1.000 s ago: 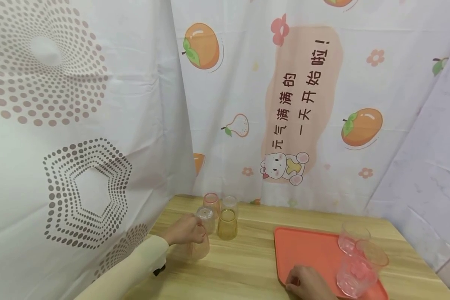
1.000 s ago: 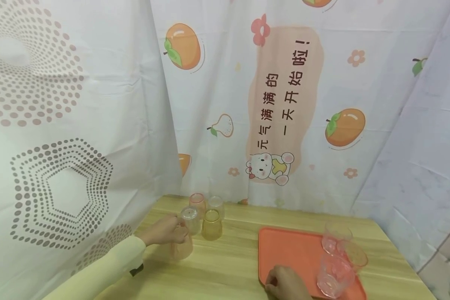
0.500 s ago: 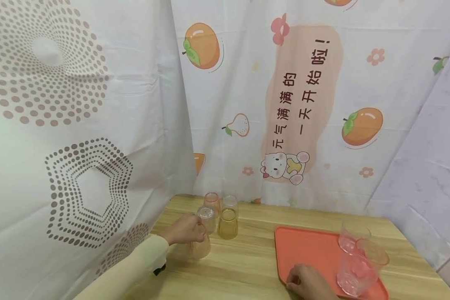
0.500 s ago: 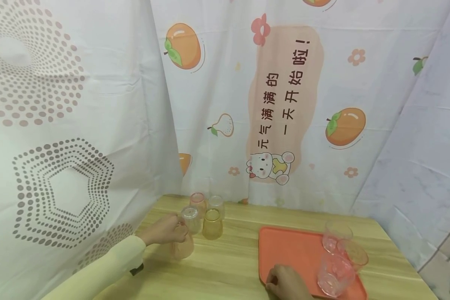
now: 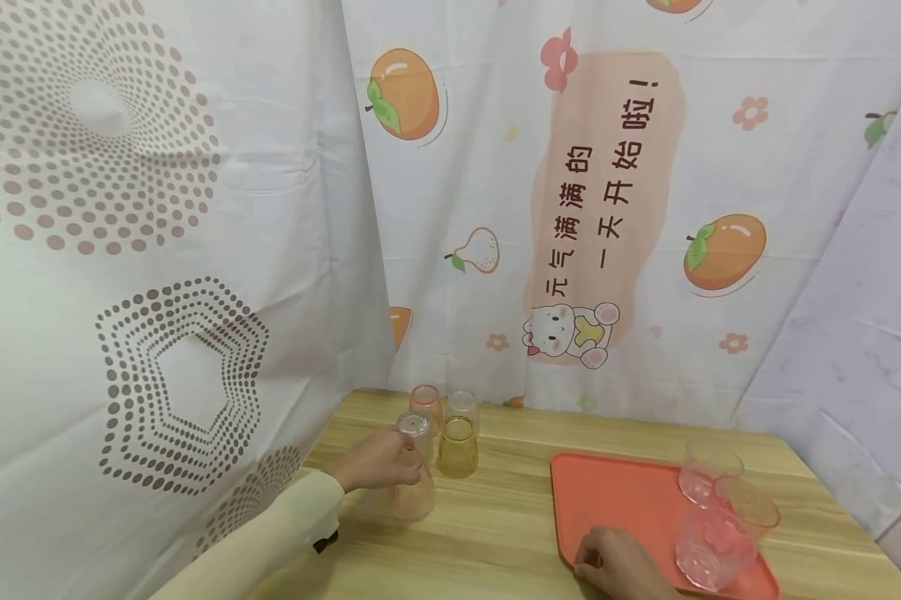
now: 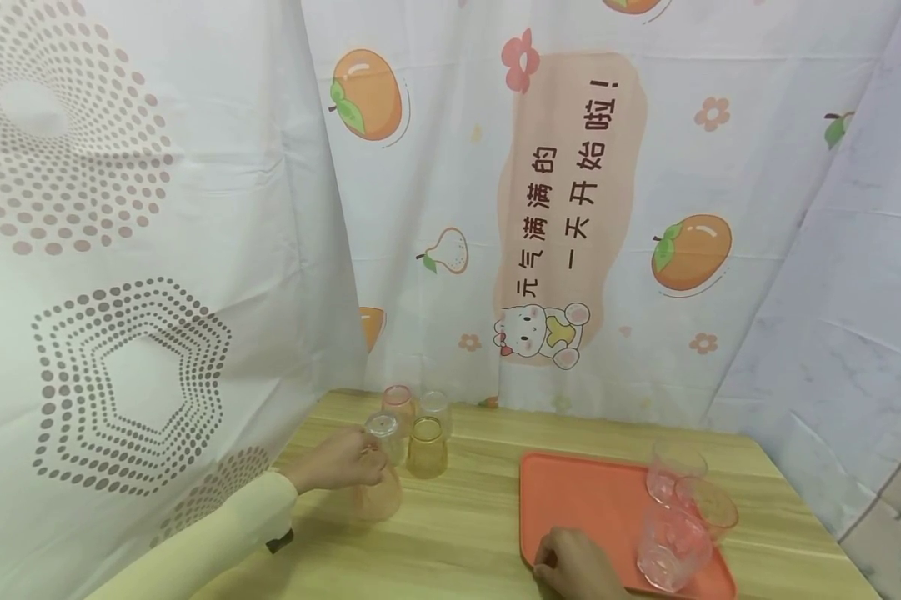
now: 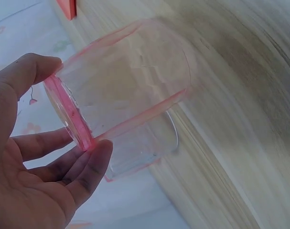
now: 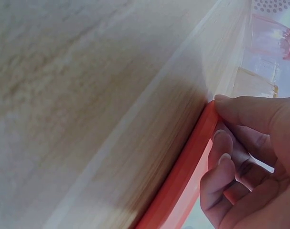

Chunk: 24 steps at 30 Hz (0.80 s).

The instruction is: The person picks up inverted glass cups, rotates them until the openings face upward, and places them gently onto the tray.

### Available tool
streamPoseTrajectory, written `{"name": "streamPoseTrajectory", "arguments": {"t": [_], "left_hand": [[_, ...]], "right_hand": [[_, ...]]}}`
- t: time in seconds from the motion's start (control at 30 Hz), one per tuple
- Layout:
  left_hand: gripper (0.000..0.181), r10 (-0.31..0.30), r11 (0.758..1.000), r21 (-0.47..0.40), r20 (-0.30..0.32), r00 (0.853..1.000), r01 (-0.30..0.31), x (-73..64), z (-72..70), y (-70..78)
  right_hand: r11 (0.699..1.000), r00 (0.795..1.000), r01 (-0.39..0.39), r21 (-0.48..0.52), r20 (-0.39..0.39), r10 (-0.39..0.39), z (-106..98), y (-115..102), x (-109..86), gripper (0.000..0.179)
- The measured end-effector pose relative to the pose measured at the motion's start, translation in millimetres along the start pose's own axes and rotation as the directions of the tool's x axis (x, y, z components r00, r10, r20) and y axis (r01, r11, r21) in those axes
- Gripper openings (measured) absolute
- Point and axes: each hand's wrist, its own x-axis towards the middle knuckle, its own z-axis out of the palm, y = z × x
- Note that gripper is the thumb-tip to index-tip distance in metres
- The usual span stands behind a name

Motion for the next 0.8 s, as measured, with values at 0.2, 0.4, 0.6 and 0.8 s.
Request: {"name": "streamPoseTrajectory", "arguments": {"t": [0.2, 0.4, 0.6, 0.8], "left_hand": [[0.016, 0.028, 0.996, -0.081, -0.005, 1.0, -0.028, 3.1, 4.8, 5.6], [0.011, 0.027, 0.994, -0.108, -0.006, 1.0, -0.027, 6.0, 8.4, 10.4], [0.013, 0.036, 0.985, -0.172, 0.009, 0.999, -0.034, 8.8, 11.7, 18.1], [0.019, 0.035, 0.981, -0.19, 0.007, 0.999, -0.033, 11.1, 16.2, 25.2]], "right_hand": [[0.999, 1.0, 0.022, -0.024, -0.013, -0.023, -0.6, 0.4, -0.2, 0.017], [0.999, 0.999, 0.033, -0.03, -0.016, -0.033, 0.1, 2.4, -0.6, 0.017], [0.999, 0.999, 0.034, -0.019, -0.015, -0.034, 0.8, 3.1, -0.4, 0.017], [1.0, 1.0, 0.025, -0.019, -0.008, -0.025, 0.8, 3.6, 0.2, 0.017]]}}
